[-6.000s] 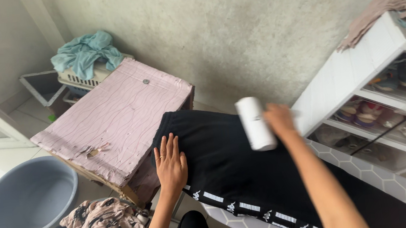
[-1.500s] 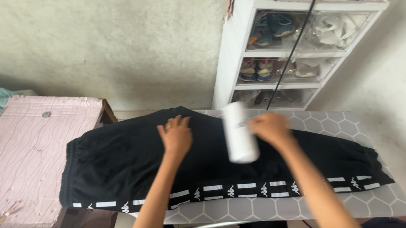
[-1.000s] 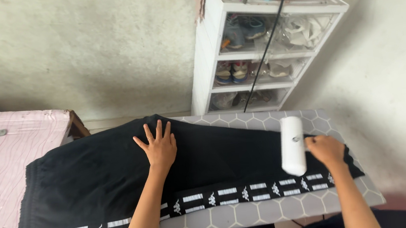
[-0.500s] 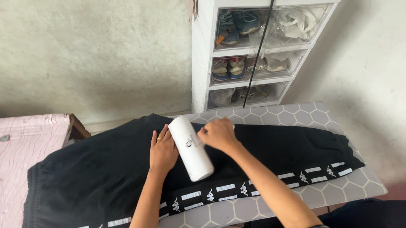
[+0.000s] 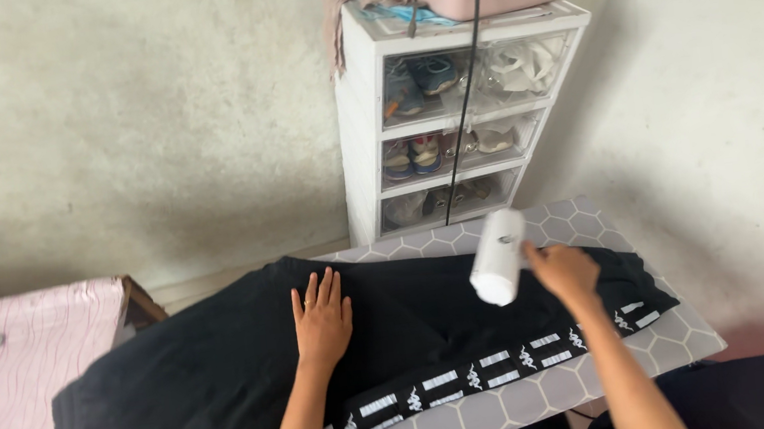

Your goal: The person uses a handheld garment steamer to remove wrinkles from a pair of black pants laid on an ironing board. They repeatedly reposition and smooth the pants while steaming different sections, including the legs and waistband.

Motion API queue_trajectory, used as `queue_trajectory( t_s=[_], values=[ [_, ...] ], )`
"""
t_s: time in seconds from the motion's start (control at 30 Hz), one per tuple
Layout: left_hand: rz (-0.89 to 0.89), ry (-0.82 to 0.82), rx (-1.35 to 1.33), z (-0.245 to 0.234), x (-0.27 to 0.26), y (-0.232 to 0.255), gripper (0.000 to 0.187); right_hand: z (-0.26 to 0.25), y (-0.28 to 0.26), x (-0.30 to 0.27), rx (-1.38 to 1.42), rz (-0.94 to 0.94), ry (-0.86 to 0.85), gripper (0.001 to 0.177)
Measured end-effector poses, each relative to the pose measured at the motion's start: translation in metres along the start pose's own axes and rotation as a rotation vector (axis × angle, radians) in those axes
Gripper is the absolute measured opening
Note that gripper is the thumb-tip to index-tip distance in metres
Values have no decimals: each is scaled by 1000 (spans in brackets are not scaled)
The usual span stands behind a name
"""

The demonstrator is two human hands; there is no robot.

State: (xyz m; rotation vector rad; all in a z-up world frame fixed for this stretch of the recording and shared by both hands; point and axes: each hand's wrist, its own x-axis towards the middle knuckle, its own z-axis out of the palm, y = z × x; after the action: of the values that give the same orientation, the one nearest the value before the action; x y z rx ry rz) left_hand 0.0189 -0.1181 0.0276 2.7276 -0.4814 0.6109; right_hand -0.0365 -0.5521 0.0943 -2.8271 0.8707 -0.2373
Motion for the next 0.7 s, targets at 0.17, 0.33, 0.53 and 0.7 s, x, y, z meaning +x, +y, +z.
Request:
queue_trajectory(
  t_s=[0.17, 0.33, 0.53, 0.7],
  values=[
    [5, 1, -8, 6, -3, -2, 55, 34, -53, -64, 88, 17, 94, 60],
    [13, 11, -7, 8, -1, -4, 57, 38, -58, -70, 120, -5, 290, 48],
    [39, 63, 95, 4, -8, 5, 57, 53, -51, -65, 133, -44, 302, 48],
    [-37, -43, 153, -22, -68, 55, 72, 31, -34, -51, 155, -263, 294, 43]
  ],
)
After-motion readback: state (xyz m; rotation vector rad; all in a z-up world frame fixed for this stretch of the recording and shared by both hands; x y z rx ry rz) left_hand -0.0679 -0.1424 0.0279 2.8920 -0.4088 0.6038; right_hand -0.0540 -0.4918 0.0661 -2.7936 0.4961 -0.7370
